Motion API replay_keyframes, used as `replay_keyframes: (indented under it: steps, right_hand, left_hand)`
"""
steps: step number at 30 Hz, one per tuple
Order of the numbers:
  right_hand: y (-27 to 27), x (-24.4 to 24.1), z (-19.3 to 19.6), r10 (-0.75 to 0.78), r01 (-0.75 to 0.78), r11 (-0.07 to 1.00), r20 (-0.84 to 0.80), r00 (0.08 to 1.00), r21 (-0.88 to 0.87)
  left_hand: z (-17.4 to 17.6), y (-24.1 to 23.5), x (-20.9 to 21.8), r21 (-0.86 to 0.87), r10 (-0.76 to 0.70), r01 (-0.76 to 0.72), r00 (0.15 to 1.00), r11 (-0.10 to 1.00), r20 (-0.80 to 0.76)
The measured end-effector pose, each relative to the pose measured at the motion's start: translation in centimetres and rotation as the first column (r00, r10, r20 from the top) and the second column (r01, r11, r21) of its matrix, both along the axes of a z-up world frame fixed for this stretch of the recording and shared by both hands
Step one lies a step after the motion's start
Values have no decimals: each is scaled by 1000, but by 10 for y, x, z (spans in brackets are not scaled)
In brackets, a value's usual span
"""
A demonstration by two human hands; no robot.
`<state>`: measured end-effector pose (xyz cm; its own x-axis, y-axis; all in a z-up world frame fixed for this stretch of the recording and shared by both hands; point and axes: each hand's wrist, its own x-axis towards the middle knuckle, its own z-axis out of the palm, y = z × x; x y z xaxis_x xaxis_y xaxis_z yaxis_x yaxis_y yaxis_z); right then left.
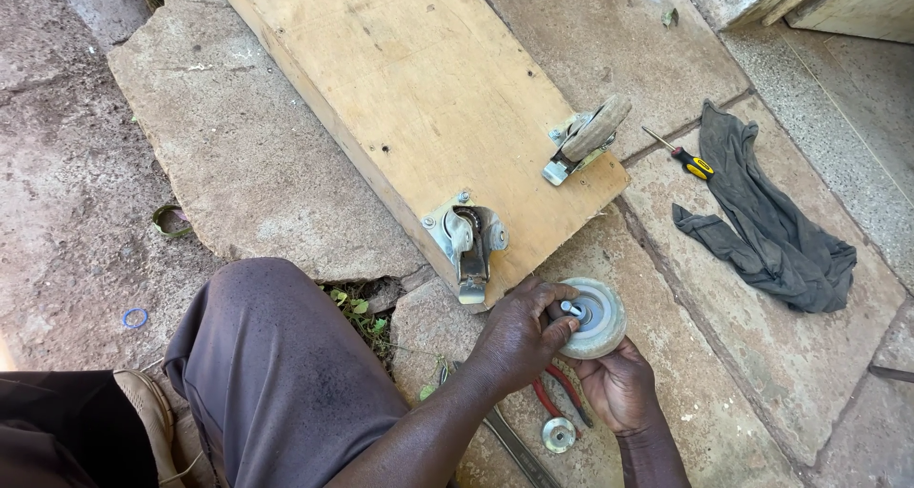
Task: The person assembles a caster wheel by hand, inserting a bolt and washer into the wheel hub and tightening it. They then attach the assembled caster to a wooden board using a screwdriver to secure the mounting plate.
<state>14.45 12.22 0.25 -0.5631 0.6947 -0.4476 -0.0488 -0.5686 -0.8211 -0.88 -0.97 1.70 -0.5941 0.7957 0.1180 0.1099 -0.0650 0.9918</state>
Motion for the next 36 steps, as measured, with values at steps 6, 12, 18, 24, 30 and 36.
replay_keyframes:
  steps: [6,12,18,24,30,36]
  right_hand:
    - [1,2,-10,-34,33,999,18,999,16]
    - [3,0,3,46,-53,995,80,996,83]
    - [10,-3,1,139,-167,973,172,975,161]
    - [20,1,-8,188,-224,968,263,946,115]
    - [42,9,-14,199,-245,963,318,927,110]
    - [36,-3,-24,216,-276,952,356,909,129]
  left_hand:
    - [-6,0,-1,-20,4,0,983,1000,183]
    - [-14,3,1,-115,-28,48,984,992,176]
    - [-31,9,9,-174,33,28,940,984,339]
    - [-10,3,4,-333,19,72,965,940,262]
    - [-9,7,15,-332,24,93,944,939,330]
    - [-22,13,11,-432,102,98,904,896,416]
